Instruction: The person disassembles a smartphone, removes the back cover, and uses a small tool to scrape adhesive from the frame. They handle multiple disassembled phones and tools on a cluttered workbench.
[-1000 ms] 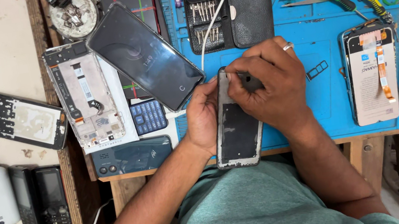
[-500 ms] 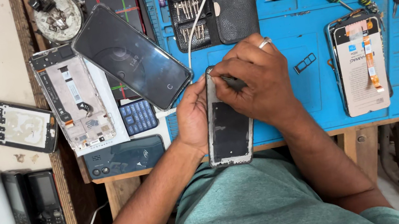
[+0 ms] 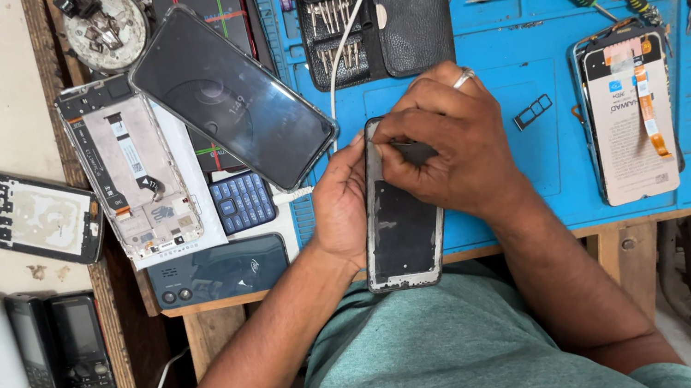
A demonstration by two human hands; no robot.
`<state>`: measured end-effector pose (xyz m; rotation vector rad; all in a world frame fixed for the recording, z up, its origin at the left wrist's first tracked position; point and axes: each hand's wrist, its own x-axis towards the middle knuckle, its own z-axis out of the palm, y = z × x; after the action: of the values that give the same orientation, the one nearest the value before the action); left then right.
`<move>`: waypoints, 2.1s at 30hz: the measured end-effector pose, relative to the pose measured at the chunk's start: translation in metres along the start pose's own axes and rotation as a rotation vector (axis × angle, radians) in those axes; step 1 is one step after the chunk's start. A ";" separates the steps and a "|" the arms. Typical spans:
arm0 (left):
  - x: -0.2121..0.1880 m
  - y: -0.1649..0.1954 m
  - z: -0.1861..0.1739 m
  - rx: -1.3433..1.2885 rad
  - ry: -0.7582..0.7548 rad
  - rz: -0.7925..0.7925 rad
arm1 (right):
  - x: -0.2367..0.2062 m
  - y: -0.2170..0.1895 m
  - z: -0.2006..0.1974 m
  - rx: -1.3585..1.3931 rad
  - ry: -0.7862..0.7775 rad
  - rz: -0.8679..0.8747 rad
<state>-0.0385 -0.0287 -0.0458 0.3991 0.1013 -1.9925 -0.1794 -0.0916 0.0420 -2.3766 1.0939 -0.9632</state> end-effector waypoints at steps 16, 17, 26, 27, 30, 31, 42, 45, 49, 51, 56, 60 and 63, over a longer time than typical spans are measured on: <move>-0.002 0.006 -0.003 -0.027 0.040 -0.037 | 0.001 -0.008 0.009 -0.075 0.122 0.086; -0.002 0.005 -0.004 -0.021 0.035 -0.032 | 0.002 -0.007 0.009 -0.076 0.124 0.046; -0.005 0.002 -0.003 -0.026 0.006 -0.012 | 0.001 -0.009 0.006 0.038 0.065 -0.014; -0.004 0.002 -0.001 -0.027 0.002 -0.021 | 0.002 -0.007 0.006 0.065 0.071 0.002; -0.005 0.000 0.005 -0.056 -0.003 -0.059 | 0.003 -0.009 0.007 0.028 0.105 0.076; -0.005 -0.001 0.007 -0.066 -0.002 -0.064 | 0.004 -0.010 0.009 0.003 0.119 0.097; -0.003 -0.003 0.006 -0.085 0.042 -0.012 | 0.003 -0.023 0.022 -0.139 0.167 0.171; -0.002 -0.003 0.003 -0.063 0.013 0.018 | 0.004 -0.022 0.022 -0.121 0.181 0.115; -0.002 -0.005 -0.002 -0.037 0.008 0.061 | 0.004 -0.019 0.019 -0.077 0.169 0.058; -0.001 -0.006 -0.004 -0.017 0.039 0.070 | 0.004 -0.018 0.017 -0.053 0.153 0.041; 0.000 -0.008 -0.005 -0.043 0.046 0.068 | 0.001 -0.020 0.020 -0.085 0.187 0.113; 0.001 -0.006 -0.004 -0.028 0.069 0.067 | 0.000 -0.021 0.026 -0.131 0.211 0.153; -0.001 -0.007 -0.003 -0.041 0.048 0.063 | 0.000 -0.022 0.027 -0.141 0.196 0.165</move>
<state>-0.0435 -0.0242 -0.0486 0.4188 0.1579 -1.9158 -0.1491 -0.0771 0.0353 -2.2911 1.4509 -1.1106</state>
